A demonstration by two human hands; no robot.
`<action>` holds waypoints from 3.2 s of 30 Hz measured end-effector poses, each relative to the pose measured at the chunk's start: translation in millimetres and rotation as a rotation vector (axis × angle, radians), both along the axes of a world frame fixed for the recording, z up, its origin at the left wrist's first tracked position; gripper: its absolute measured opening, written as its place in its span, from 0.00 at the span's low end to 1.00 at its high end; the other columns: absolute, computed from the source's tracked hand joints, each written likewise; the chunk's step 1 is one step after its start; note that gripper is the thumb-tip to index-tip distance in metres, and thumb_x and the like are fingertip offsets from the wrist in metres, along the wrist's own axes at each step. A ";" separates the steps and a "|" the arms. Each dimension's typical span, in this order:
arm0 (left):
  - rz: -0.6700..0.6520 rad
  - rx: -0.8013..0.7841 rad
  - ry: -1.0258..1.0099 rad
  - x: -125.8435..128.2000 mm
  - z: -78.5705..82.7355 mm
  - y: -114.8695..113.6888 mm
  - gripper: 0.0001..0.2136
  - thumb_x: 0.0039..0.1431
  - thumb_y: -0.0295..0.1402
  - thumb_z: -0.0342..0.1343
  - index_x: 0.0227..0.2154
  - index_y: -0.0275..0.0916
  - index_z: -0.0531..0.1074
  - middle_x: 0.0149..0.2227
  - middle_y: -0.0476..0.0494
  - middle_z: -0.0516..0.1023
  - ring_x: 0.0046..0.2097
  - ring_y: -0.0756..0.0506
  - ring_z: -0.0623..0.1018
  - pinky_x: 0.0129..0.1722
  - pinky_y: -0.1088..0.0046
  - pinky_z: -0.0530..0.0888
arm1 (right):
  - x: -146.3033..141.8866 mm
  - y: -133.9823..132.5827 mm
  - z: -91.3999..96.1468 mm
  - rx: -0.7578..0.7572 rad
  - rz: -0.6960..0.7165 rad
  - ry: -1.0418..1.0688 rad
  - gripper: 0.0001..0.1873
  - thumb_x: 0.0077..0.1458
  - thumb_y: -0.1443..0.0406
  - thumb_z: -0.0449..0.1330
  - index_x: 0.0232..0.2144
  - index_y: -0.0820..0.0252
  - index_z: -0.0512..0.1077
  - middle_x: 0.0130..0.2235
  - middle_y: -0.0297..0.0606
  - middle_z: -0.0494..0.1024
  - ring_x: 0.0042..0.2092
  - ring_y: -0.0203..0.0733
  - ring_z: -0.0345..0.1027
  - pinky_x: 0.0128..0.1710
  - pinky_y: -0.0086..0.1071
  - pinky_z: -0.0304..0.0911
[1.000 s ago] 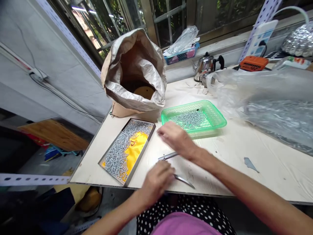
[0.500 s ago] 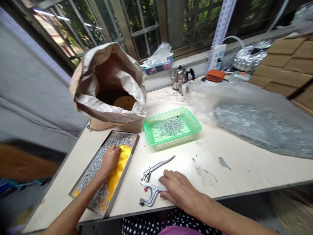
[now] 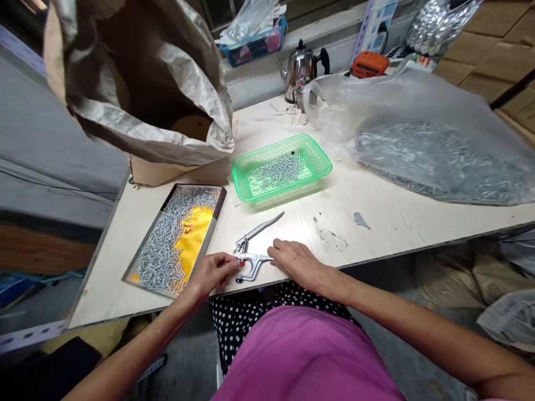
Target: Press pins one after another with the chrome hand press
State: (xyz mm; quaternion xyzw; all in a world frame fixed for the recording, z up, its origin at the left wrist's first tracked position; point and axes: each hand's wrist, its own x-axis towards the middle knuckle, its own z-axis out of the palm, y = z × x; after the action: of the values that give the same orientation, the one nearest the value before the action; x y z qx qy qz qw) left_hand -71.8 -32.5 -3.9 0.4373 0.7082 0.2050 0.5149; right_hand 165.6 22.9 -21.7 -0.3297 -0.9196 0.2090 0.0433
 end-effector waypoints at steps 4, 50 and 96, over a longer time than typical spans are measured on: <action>0.024 -0.016 0.021 2.1 -4.4 -5.9 0.19 0.48 0.50 0.60 0.27 0.35 0.73 0.16 0.55 0.65 0.18 0.54 0.61 0.17 0.78 0.56 | 1.9 -3.0 -1.1 0.037 -0.008 0.028 0.04 0.63 0.68 0.54 0.35 0.60 0.69 0.36 0.38 0.71 0.33 0.38 0.63 0.31 0.31 0.52; 0.035 -0.169 0.105 21.4 4.6 -19.7 0.08 0.55 0.35 0.56 0.26 0.35 0.69 0.14 0.57 0.65 0.14 0.54 0.66 0.14 0.81 0.64 | -24.1 74.9 -13.7 0.443 0.072 -0.023 0.12 0.66 0.70 0.47 0.36 0.60 0.70 0.37 0.41 0.71 0.40 0.45 0.57 0.35 0.37 0.49; -0.355 0.194 0.502 18.4 15.1 -9.9 0.07 0.52 0.32 0.52 0.23 0.38 0.71 0.22 0.49 0.71 0.26 0.50 0.68 0.28 0.76 0.59 | 16.9 52.5 -18.6 0.514 -0.025 -0.052 0.11 0.64 0.72 0.50 0.34 0.61 0.71 0.35 0.40 0.72 0.39 0.44 0.57 0.36 0.37 0.44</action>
State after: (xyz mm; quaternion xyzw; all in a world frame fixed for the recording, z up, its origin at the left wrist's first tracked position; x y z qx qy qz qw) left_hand -53.4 -42.4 11.2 0.6380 0.7029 0.0640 0.3079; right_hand 182.5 75.4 -40.3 -0.3245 -0.9392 -0.0406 0.1047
